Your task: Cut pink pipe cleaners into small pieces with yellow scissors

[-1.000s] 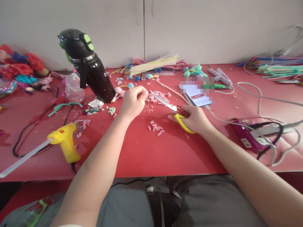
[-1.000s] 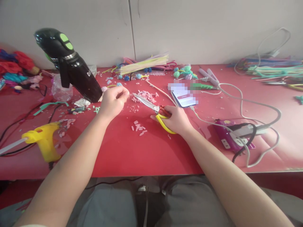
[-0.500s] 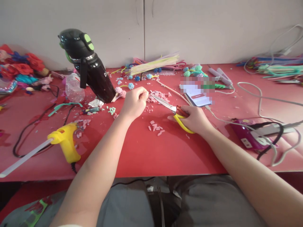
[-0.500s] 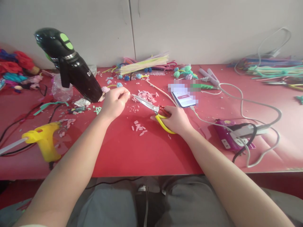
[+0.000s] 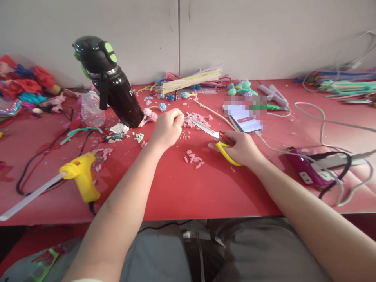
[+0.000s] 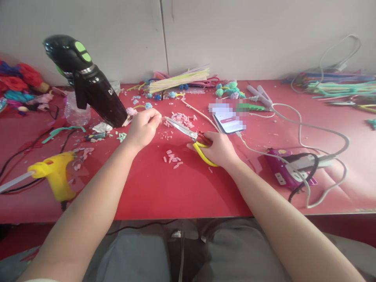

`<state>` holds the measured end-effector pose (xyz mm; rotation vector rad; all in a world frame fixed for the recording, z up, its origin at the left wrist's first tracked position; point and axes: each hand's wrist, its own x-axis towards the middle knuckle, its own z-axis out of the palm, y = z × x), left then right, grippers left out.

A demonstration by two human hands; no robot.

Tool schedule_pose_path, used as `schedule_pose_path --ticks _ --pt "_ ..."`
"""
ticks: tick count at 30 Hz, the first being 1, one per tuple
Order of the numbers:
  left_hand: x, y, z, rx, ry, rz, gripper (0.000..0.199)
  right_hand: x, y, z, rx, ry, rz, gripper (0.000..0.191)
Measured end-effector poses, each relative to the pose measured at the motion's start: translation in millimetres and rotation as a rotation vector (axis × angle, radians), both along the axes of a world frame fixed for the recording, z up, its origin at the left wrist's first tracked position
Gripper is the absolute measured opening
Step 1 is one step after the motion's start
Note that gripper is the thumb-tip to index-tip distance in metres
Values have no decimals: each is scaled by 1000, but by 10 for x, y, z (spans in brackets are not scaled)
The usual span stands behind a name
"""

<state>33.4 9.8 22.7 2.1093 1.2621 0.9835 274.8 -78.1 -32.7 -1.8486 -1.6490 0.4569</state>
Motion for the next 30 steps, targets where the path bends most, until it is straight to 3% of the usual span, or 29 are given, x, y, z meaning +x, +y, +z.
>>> schedule_pose_path --ticks 17,30 --pt "18 -27 21 -24 16 14 40 -28 23 30 0 1 -45 86" --pt "4 -24 -6 25 25 -1 41 -35 -9 31 -20 21 -35 80"
